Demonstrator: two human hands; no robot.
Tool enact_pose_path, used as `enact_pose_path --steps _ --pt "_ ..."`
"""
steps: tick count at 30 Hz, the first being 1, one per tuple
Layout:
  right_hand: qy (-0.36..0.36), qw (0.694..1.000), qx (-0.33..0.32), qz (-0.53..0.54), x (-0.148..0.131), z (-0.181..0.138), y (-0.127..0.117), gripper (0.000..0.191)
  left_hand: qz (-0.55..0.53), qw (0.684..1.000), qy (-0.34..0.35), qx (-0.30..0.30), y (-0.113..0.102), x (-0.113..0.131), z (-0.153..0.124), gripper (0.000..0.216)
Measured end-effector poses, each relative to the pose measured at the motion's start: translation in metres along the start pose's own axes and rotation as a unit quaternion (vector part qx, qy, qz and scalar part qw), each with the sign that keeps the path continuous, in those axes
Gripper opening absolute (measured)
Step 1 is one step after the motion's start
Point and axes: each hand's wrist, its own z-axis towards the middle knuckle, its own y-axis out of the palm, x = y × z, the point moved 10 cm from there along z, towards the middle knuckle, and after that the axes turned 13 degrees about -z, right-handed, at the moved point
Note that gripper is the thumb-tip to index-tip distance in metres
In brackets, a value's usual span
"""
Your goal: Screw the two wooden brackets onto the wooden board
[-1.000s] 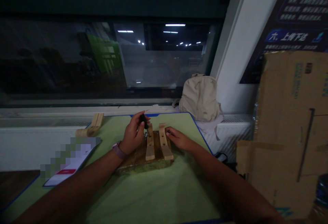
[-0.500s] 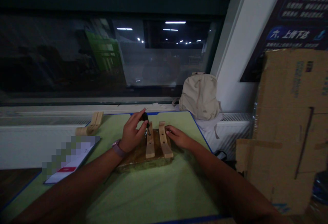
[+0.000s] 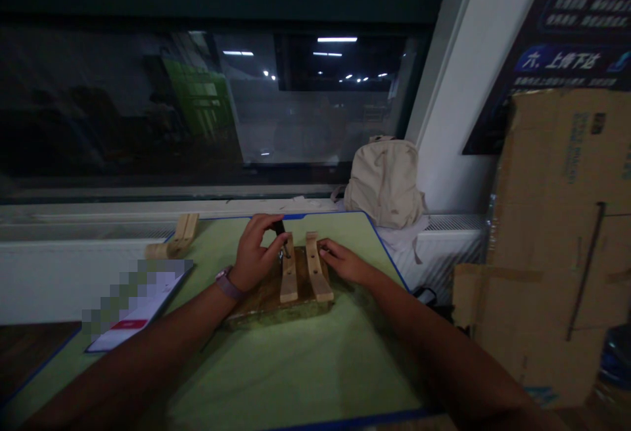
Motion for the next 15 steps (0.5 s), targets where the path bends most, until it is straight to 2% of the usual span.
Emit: enact_pose_path --steps 5,9,15 --pt "-0.025 1.0 -0.004 0.001 -0.003 0.001 0.001 0.043 0.0 1.0 -0.02 0.0 0.002 -0.007 -0.003 0.032" --pt "-0.019 1.0 0.001 0.0 0.0 0.001 0.0 0.046 -0.015 0.999 -0.042 -0.003 0.005 -0.015 -0.007 0.04" --pt "-0.003 1.0 -0.003 -0.003 -0.002 0.0 0.0 0.044 -0.024 0.999 -0.023 -0.011 0.004 -0.009 -0.004 0.034"
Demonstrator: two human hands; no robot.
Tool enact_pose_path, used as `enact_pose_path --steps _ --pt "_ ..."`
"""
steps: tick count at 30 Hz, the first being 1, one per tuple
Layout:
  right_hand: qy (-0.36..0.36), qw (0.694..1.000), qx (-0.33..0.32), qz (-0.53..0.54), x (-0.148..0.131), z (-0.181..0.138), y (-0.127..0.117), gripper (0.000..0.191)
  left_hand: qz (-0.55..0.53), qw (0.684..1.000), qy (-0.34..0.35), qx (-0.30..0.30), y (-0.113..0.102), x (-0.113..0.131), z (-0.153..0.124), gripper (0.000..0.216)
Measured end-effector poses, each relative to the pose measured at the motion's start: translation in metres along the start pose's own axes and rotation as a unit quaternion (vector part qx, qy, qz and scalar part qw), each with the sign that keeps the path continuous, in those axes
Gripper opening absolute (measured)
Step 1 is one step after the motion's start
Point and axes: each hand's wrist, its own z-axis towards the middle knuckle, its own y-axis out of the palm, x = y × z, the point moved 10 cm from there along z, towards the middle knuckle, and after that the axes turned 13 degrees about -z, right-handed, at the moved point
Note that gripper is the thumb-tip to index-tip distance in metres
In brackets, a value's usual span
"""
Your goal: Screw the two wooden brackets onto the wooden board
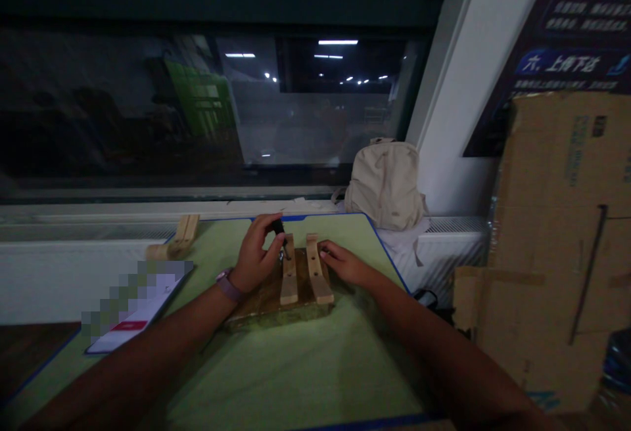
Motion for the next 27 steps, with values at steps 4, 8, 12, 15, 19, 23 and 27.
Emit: enact_pose_path --steps 4,8,12,15,19,23,27 --pt "0.0 1.0 -0.002 0.002 -0.002 -0.001 0.0 0.043 0.024 1.0 -0.001 0.002 -0.002 0.004 0.003 0.035" --pt "-0.01 1.0 -0.005 0.01 -0.002 0.0 0.001 0.043 0.027 1.0 -0.003 0.003 0.0 0.001 0.001 0.043" --pt "-0.006 1.0 0.0 0.008 0.0 0.0 0.0 0.043 -0.009 1.0 -0.021 0.008 0.002 -0.008 -0.004 0.042" --pt "-0.004 1.0 0.001 0.009 0.001 0.0 0.0 0.044 -0.024 0.999 -0.022 0.004 0.002 -0.008 -0.004 0.036" --pt "-0.007 1.0 0.006 0.004 0.001 0.0 0.0 0.045 0.002 1.0 0.01 -0.003 0.0 0.003 0.001 0.031" --pt "-0.012 1.0 0.002 0.005 0.001 0.001 0.001 0.047 0.023 1.0 0.001 0.007 -0.003 0.005 0.003 0.03" --pt "-0.014 1.0 0.002 0.005 -0.001 0.0 0.0 0.044 0.023 1.0 -0.004 0.011 -0.001 0.001 0.001 0.036"
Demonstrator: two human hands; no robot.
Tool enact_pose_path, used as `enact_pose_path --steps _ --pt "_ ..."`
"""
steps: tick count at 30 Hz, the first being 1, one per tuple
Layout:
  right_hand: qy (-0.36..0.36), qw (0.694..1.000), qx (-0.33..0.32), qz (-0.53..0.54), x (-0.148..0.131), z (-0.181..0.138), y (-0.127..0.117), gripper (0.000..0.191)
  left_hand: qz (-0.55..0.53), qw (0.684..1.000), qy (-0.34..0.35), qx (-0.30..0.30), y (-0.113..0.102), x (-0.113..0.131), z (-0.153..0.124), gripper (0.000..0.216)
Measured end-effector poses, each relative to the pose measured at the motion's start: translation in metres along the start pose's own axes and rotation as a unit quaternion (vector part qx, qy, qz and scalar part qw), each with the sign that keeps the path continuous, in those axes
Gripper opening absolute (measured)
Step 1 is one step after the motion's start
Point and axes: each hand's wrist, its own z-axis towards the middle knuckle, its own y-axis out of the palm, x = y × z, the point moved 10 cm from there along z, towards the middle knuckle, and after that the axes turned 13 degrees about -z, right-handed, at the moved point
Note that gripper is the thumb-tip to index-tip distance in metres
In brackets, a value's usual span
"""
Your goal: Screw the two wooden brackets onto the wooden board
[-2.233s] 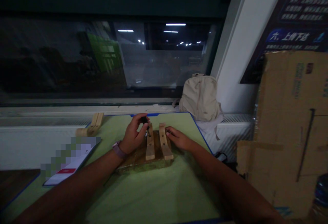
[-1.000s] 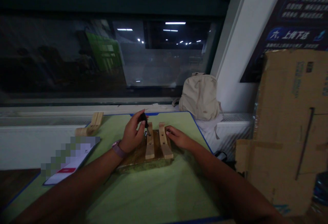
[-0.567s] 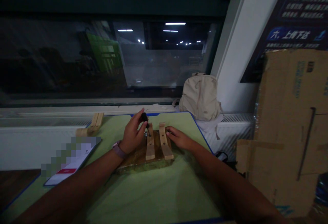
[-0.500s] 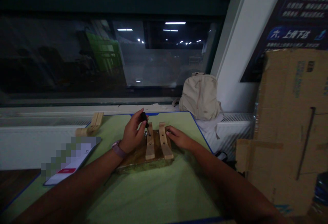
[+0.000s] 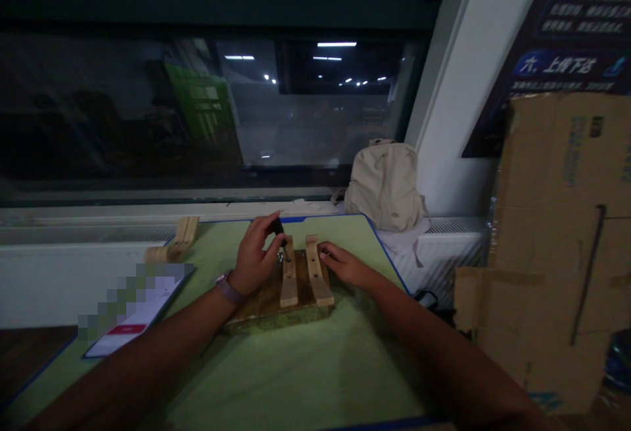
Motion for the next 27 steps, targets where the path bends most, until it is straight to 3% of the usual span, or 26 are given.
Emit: enact_pose_path --steps 6,13,20,27 --pt "0.006 1.0 0.0 -0.009 0.0 0.001 0.0 0.042 -0.053 0.998 -0.027 0.0 0.003 -0.012 -0.006 0.037" --pt "0.008 1.0 0.001 -0.004 0.002 0.0 0.001 0.046 -0.017 0.999 0.033 0.01 -0.003 0.005 0.001 0.029" --pt "0.002 1.0 0.0 -0.008 0.0 0.0 0.0 0.046 -0.005 1.0 -0.001 -0.002 0.001 -0.003 -0.001 0.033" --pt "0.003 1.0 0.001 -0.014 0.0 0.001 0.0 0.047 -0.086 0.996 -0.036 -0.019 0.008 -0.014 -0.006 0.039"
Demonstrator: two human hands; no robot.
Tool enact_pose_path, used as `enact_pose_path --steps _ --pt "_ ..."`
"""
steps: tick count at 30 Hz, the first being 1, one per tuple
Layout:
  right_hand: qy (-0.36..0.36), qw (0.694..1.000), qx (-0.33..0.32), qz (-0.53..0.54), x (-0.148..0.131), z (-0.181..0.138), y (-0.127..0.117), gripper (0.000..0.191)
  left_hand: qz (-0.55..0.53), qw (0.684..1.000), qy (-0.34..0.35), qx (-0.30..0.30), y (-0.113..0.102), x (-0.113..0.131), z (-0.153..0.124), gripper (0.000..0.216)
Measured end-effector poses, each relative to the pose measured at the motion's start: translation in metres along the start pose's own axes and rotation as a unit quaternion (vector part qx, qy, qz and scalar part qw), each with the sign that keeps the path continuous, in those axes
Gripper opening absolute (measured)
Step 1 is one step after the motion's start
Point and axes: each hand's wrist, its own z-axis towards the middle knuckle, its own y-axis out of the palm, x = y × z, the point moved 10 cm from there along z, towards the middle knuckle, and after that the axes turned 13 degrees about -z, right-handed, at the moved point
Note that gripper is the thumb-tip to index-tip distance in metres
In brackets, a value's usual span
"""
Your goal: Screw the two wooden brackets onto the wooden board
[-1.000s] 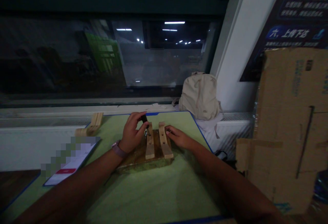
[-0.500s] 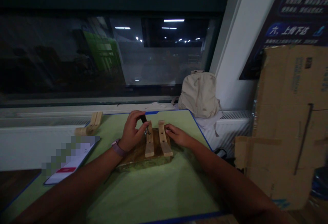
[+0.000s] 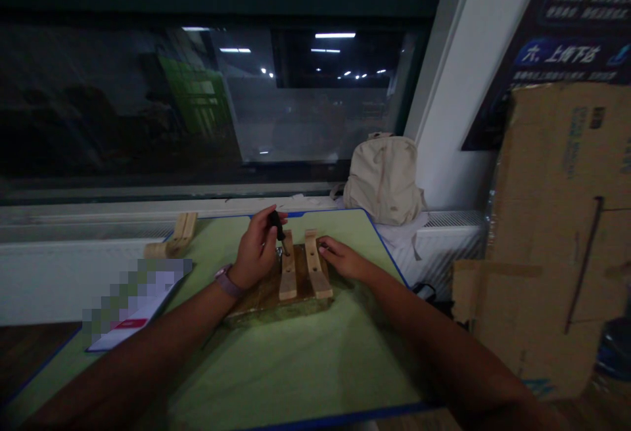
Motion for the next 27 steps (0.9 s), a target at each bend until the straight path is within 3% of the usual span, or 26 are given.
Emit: enact_pose_path --steps 9,20,27 --pt "0.003 1.0 0.002 0.003 0.002 0.0 0.001 0.046 0.071 0.996 0.058 0.009 -0.005 0.019 0.005 0.03" --pt "0.001 1.0 0.002 0.007 0.001 0.0 0.0 0.048 0.04 0.999 0.009 -0.003 -0.001 0.004 0.001 0.043" --pt "0.005 1.0 -0.001 0.001 0.001 0.0 0.001 0.051 0.023 1.0 0.003 -0.015 0.001 0.004 0.001 0.037"
